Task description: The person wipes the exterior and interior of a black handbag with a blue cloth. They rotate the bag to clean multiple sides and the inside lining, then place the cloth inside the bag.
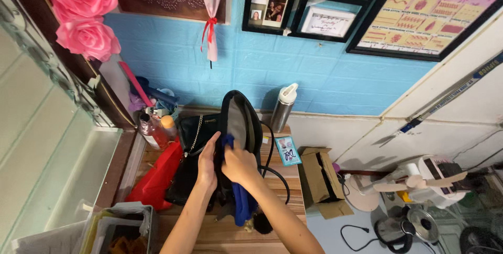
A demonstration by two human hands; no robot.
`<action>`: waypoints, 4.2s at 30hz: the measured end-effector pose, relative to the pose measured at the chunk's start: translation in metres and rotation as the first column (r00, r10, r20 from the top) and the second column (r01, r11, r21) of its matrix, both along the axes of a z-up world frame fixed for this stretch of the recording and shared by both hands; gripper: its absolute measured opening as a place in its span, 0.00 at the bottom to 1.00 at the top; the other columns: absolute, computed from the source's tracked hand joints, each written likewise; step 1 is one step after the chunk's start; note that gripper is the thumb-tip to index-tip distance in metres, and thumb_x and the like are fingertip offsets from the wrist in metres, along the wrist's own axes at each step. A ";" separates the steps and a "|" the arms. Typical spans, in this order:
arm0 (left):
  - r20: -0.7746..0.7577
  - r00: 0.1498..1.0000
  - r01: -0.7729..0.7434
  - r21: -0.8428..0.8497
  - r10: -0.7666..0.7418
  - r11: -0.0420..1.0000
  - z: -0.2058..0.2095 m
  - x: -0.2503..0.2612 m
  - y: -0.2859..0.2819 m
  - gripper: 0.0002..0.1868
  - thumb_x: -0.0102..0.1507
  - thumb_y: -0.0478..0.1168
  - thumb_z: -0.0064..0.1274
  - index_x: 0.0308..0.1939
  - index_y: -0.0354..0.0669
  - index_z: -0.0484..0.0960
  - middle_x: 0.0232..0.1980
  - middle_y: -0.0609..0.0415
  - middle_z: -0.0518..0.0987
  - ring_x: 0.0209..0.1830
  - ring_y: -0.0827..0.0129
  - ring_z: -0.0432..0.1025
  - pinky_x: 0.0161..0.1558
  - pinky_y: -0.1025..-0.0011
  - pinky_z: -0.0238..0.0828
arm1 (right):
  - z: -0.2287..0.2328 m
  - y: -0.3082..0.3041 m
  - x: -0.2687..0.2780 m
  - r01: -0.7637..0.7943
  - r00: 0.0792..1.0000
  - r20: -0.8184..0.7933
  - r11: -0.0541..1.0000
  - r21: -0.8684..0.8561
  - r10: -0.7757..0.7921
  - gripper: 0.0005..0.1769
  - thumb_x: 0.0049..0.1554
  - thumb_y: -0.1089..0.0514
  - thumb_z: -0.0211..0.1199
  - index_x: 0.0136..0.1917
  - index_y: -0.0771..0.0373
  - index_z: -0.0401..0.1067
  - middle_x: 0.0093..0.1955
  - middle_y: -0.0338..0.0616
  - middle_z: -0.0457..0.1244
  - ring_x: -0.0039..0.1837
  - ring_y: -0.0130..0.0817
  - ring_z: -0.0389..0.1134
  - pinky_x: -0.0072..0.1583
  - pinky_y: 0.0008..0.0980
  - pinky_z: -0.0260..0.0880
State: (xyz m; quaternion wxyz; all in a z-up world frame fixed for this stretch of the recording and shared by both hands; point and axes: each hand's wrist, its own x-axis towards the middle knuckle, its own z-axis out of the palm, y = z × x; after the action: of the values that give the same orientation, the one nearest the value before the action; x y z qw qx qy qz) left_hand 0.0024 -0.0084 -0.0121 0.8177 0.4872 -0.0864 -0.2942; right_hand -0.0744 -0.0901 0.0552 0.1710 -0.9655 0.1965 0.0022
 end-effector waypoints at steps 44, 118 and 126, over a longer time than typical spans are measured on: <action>-0.119 0.993 0.003 0.008 -0.002 1.000 -0.012 -0.007 -0.002 0.28 0.71 0.49 0.35 0.75 0.45 0.66 0.74 0.51 0.70 0.71 0.64 0.65 0.71 0.64 0.57 | 0.001 0.011 -0.010 -0.169 0.984 -0.062 0.985 0.015 0.170 0.26 0.54 0.58 0.61 0.64 0.70 0.66 0.75 0.71 0.51 0.51 0.61 0.73 0.52 0.54 0.75; 0.450 0.891 -0.297 0.474 0.061 0.829 -0.040 0.016 -0.012 0.25 0.64 0.49 0.56 0.59 0.35 0.79 0.53 0.42 0.82 0.54 0.61 0.77 0.56 0.65 0.70 | -0.046 -0.027 0.022 -0.222 0.974 -0.050 0.973 -0.064 0.219 0.26 0.48 0.59 0.67 0.59 0.71 0.71 0.65 0.65 0.61 0.48 0.57 0.73 0.47 0.53 0.74; 0.374 0.921 -0.287 0.472 0.106 0.833 -0.074 0.027 -0.005 0.18 0.67 0.48 0.55 0.40 0.33 0.81 0.36 0.41 0.84 0.37 0.69 0.73 0.43 0.67 0.72 | -0.047 -0.016 0.015 -0.193 0.979 -0.082 0.977 -0.085 0.186 0.22 0.49 0.57 0.68 0.57 0.65 0.74 0.68 0.65 0.58 0.50 0.57 0.73 0.50 0.53 0.74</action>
State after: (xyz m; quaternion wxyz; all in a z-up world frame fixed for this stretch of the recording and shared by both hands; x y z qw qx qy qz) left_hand 0.0295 -0.0138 -0.0861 0.6556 0.7379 -0.0892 -0.1331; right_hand -0.0593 -0.1061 0.0086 0.1175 -0.9860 0.1094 0.0447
